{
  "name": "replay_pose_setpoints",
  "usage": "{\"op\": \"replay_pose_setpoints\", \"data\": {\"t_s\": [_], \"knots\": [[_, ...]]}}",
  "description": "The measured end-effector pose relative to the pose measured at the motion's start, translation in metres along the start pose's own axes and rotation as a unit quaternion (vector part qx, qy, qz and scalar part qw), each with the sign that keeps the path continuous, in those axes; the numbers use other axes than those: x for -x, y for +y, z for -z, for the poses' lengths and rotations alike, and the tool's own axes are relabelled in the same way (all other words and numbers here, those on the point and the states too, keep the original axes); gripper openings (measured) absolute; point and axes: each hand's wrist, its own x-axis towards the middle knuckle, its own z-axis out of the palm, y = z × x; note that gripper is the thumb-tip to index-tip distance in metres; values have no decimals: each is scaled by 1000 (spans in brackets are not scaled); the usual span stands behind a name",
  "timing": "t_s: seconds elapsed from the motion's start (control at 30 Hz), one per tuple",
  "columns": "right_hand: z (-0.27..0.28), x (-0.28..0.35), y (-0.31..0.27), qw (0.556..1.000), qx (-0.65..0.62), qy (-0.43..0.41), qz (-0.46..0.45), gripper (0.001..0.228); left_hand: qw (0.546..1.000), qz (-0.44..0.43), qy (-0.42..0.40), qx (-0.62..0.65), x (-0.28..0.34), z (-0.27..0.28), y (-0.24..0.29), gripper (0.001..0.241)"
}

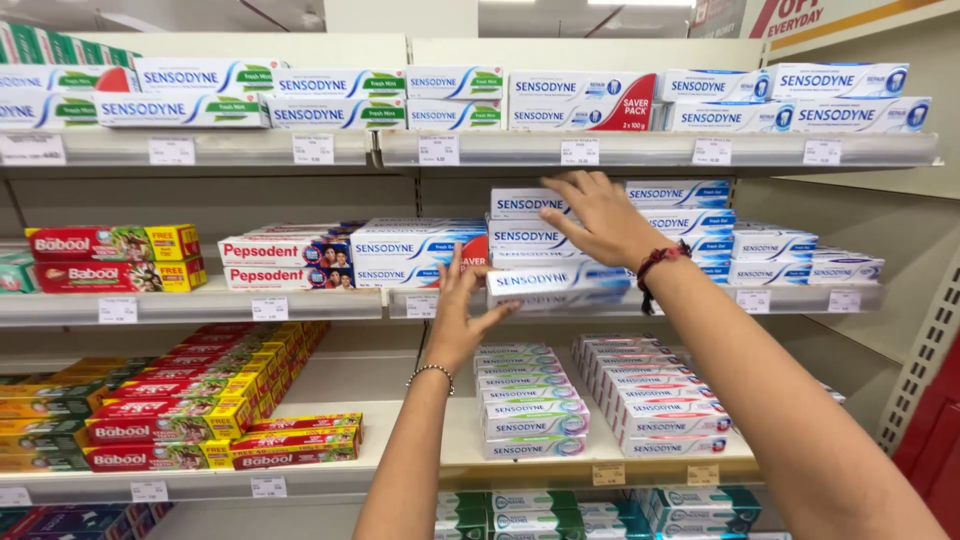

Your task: Picking up several boxes of toothpaste from a shelf and placing them into a shopping cart.

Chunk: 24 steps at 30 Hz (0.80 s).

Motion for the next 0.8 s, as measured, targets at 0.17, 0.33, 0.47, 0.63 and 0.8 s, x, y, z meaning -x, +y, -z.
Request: {"op": "replay_pose_setpoints", "data": {"t_s": [0.17, 0.33, 0.47, 0.63, 0.8], "knots": [[-23, -13, 52, 961, 253, -62, -90, 65, 995, 64, -35, 70, -3, -2, -7, 52], [-10, -10, 38, 956, 252, -93, -116, 70, 994, 91, -60, 16, -10, -3, -7, 48], [5, 5, 7, 968, 225, -79, -85, 63, 999, 31, -24, 24, -10, -14, -27, 49], [0, 28, 1, 967, 251, -21, -41, 60, 1000, 0, -2, 1, -3, -1, 18, 48], [16, 69, -30, 966, 243, 94, 5, 57, 1000, 17, -18, 2, 30, -4, 70, 49]]}}
